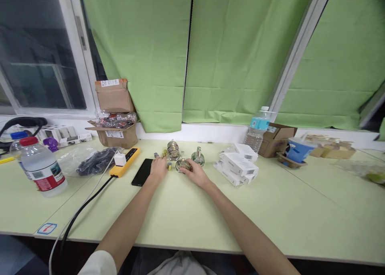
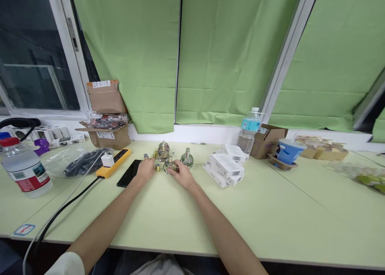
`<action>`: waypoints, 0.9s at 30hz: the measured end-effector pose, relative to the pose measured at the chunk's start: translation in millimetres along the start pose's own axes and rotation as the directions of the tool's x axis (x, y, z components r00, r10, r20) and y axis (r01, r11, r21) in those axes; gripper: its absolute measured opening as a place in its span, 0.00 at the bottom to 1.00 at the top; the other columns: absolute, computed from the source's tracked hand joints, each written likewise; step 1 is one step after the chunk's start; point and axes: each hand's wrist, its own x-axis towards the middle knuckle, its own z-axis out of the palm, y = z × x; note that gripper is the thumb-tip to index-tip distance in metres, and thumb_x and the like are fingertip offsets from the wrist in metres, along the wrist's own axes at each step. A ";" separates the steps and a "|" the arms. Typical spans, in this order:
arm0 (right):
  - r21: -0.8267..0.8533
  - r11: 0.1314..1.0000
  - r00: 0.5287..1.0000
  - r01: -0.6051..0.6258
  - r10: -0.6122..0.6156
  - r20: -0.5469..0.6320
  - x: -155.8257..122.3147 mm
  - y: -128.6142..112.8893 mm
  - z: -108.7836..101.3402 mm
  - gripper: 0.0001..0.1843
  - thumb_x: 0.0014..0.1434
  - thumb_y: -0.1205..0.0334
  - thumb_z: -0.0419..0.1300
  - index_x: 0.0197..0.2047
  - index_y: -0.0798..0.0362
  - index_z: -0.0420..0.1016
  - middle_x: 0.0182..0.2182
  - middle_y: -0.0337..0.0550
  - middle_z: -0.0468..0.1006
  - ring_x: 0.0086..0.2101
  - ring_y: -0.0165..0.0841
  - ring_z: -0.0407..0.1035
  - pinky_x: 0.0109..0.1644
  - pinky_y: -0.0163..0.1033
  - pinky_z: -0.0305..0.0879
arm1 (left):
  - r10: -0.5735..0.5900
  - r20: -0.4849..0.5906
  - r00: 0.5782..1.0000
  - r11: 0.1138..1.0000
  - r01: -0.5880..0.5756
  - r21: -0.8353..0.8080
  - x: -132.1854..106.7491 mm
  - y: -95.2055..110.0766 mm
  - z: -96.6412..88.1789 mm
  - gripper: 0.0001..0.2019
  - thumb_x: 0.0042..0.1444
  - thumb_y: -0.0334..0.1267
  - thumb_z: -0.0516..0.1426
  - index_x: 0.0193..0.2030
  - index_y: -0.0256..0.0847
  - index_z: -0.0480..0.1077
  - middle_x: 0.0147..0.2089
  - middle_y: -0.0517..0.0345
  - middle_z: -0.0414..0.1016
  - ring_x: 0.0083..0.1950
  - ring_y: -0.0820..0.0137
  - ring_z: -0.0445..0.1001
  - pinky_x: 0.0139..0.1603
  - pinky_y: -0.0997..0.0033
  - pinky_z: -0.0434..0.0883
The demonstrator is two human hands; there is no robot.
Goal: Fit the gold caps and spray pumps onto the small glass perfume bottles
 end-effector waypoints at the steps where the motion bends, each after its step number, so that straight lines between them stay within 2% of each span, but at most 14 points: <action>1: 0.002 1.000 1.000 0.005 -0.005 -0.002 0.0 0.1 0.2 0.19 0.56 0.45 0.60 0.43 0.51 0.71 0.28 0.37 0.71 0.28 0.33 0.63 0.32 0.36 0.59 | 0.009 -0.010 1.000 1.000 -0.009 0.003 -0.1 -0.1 -0.3 0.16 0.57 0.27 0.51 0.51 0.37 0.69 0.50 0.39 0.73 0.58 0.54 0.65 0.56 0.59 0.63; 6: -0.008 1.000 1.000 0.011 -0.011 -0.005 -0.2 -1.1 -0.3 0.19 0.56 0.45 0.59 0.43 0.51 0.71 0.28 0.37 0.71 0.28 0.33 0.63 0.32 0.36 0.58 | 0.012 -0.081 0.997 0.998 -0.007 0.058 0.1 1.5 -3.8 0.16 0.57 0.27 0.50 0.51 0.39 0.69 0.54 0.41 0.71 0.59 0.54 0.62 0.57 0.56 0.60; 11: -0.011 1.000 1.000 0.011 -0.011 0.008 -0.1 -1.2 -1.5 0.19 0.56 0.45 0.59 0.42 0.51 0.71 0.29 0.37 0.73 0.29 0.33 0.64 0.33 0.36 0.59 | -0.037 -0.034 0.999 0.991 0.041 0.126 1.6 1.3 -4.6 0.16 0.54 0.28 0.53 0.50 0.38 0.69 0.56 0.41 0.70 0.60 0.52 0.58 0.57 0.50 0.57; 18: -0.009 1.000 1.000 0.005 -0.005 -0.002 0.0 -1.2 -0.4 0.20 0.56 0.45 0.59 0.44 0.51 0.71 0.29 0.37 0.72 0.29 0.33 0.64 0.33 0.37 0.59 | -0.047 0.006 0.999 0.991 0.046 0.127 0.9 5.8 -3.0 0.17 0.55 0.29 0.53 0.51 0.37 0.69 0.50 0.39 0.74 0.62 0.50 0.58 0.59 0.49 0.53; 27: -0.016 1.000 1.000 0.007 -0.007 0.002 -0.8 -3.1 -1.6 0.19 0.56 0.45 0.59 0.43 0.51 0.71 0.29 0.38 0.73 0.29 0.33 0.64 0.34 0.37 0.60 | 0.025 -0.012 1.000 0.994 -0.024 0.111 -3.3 10.4 -2.6 0.15 0.57 0.30 0.51 0.48 0.42 0.73 0.53 0.44 0.72 0.60 0.51 0.59 0.61 0.48 0.52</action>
